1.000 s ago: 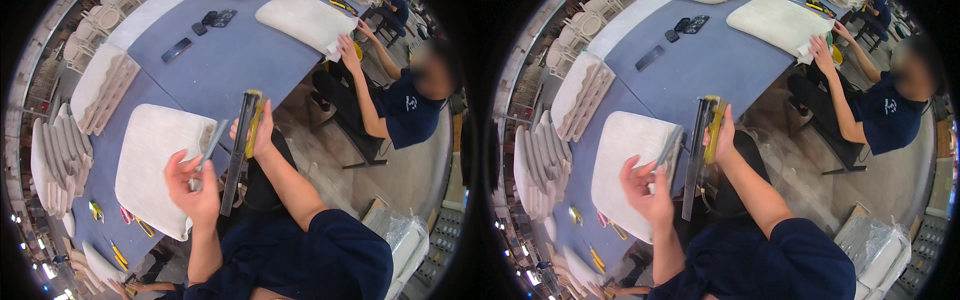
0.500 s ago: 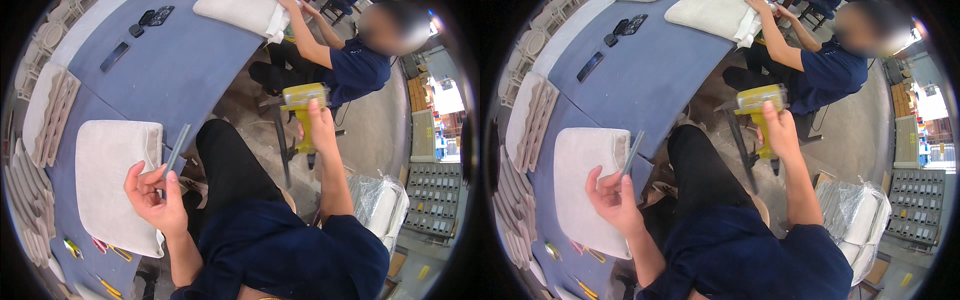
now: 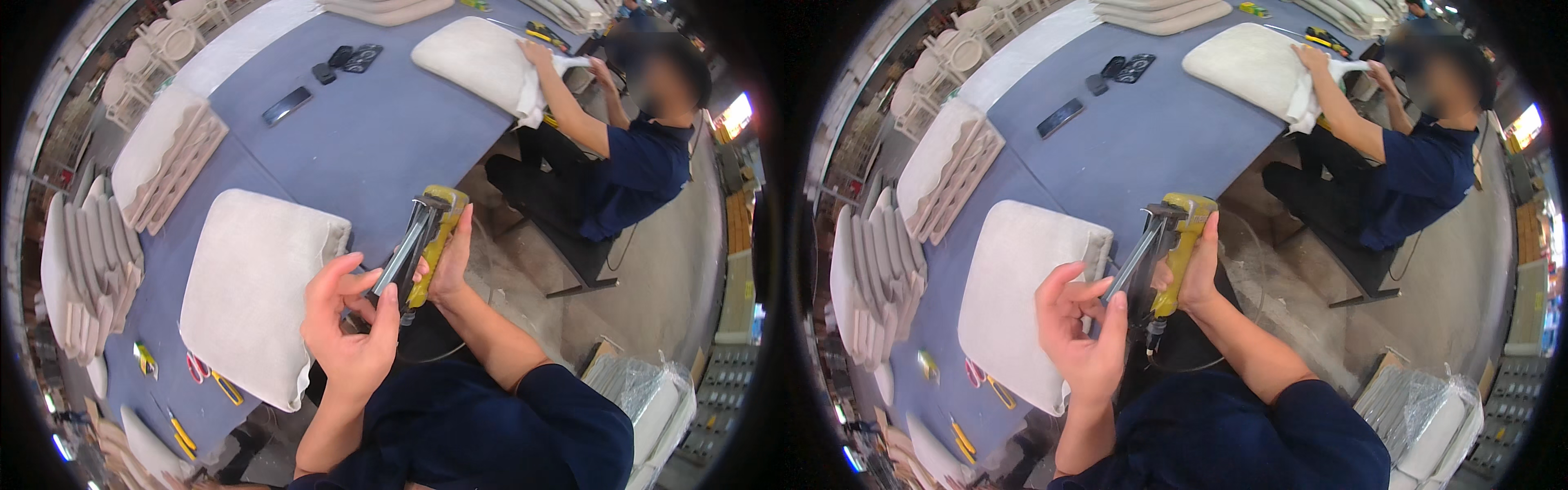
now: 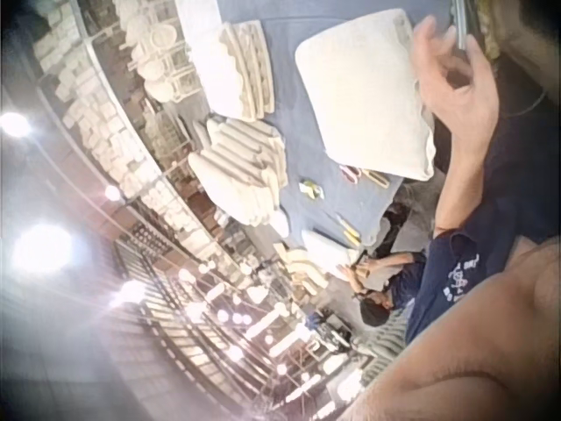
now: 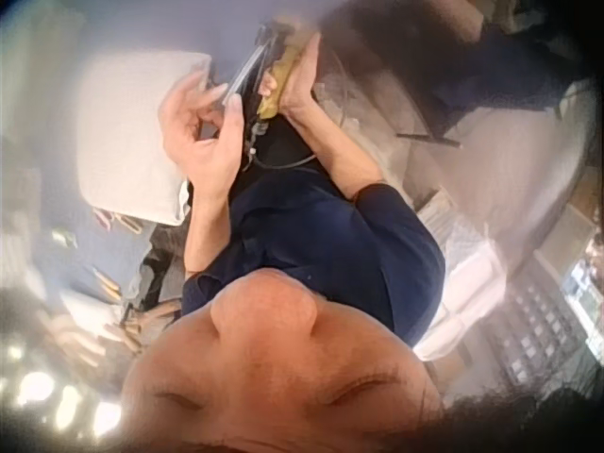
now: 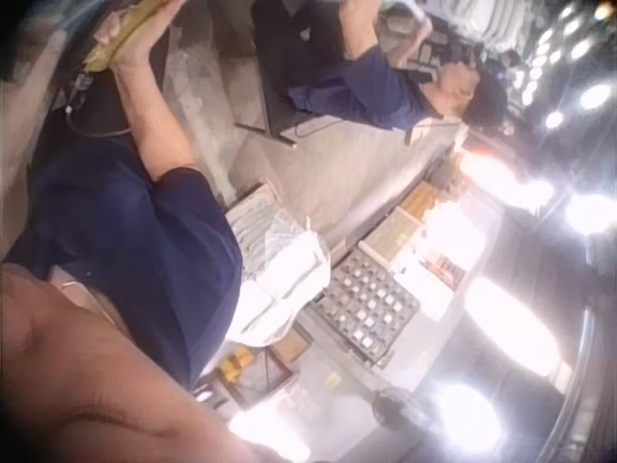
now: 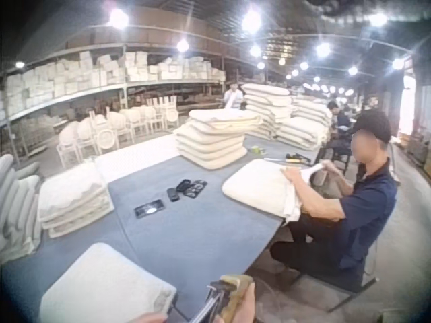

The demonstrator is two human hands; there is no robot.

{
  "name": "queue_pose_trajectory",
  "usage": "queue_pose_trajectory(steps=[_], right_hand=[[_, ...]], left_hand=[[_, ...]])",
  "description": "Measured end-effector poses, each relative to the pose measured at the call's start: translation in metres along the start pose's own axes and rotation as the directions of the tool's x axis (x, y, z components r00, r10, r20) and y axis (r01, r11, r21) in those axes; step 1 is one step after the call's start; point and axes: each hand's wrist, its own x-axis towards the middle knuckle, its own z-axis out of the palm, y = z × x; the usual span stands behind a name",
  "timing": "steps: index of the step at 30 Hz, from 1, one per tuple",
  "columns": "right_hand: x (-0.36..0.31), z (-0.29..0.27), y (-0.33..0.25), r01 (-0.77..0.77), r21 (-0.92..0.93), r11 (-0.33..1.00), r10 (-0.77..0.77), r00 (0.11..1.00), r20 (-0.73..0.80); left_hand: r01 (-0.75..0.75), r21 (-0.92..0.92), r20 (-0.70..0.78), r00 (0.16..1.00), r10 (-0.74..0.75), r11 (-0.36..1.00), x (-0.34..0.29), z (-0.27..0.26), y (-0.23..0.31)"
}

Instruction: The person staples white fabric onto foam cushions using a pneumatic staple gun. They repeatedly pick up cushions, align the fabric, and fire staples along the edges while coworkers perform similar tasks nearby.

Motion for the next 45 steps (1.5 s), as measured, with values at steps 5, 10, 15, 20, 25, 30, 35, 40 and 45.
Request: queue_pose_trajectory(steps=[5, 10, 15, 20, 25, 30, 35, 40, 45], right_hand=[[0.014, -0.019, 0.026, -0.050, 0.083, 0.995, 0.041, 0.994, 0.100], [0.029, -0.028, 0.018, -0.049, 0.145, 0.988, 0.046, 0.999, 0.028], [0.022, -0.023, 0.014, -0.009, 0.073, 0.997, 0.022, 0.985, -0.169], [-0.027, 0.023, 0.048, -0.121, -0.119, 0.985, 0.105, 0.985, -0.135], [-0.026, 0.015, -0.001, -0.013, -0.237, 0.971, 0.015, 1.000, 0.006], [-0.046, -0.007, -0.086, 0.283, -0.795, 0.537, -0.248, 0.953, 0.171], [-0.055, -0.020, -0.083, 0.032, -0.968, 0.249, 0.029, 0.999, 0.040], [-0.072, -0.026, -0.007, -0.264, -0.851, 0.453, 0.200, 0.961, -0.192], [-0.082, -0.018, 0.037, -0.158, -0.909, 0.386, 0.203, 0.976, -0.084]], left_hand=[[0.010, 0.321, 0.188, 0.979, -0.074, 0.947, -0.006, -0.035, -0.017], [0.400, 0.338, 0.290, 0.817, -0.499, 0.852, -0.057, -0.068, -0.025], [0.183, 0.357, 0.239, 0.930, -0.279, 0.916, -0.063, -0.057, -0.036], [0.253, 0.055, 0.170, 0.951, -0.259, 0.966, -0.040, -0.028, -0.044], [0.261, -0.165, 0.315, 0.928, -0.200, 0.951, -0.037, -0.054, -0.070], [-0.041, 0.762, 0.036, 0.999, 0.021, 0.647, -0.009, -0.120, -0.130], [-0.094, 0.802, 0.210, 0.969, -0.131, 0.590, -0.015, -0.135, -0.146], [-0.273, 0.812, 0.349, 0.936, -0.054, 0.515, -0.012, -0.128, -0.159], [-0.281, 0.751, 0.351, 0.936, -0.002, 0.598, 0.008, -0.130, -0.175]])
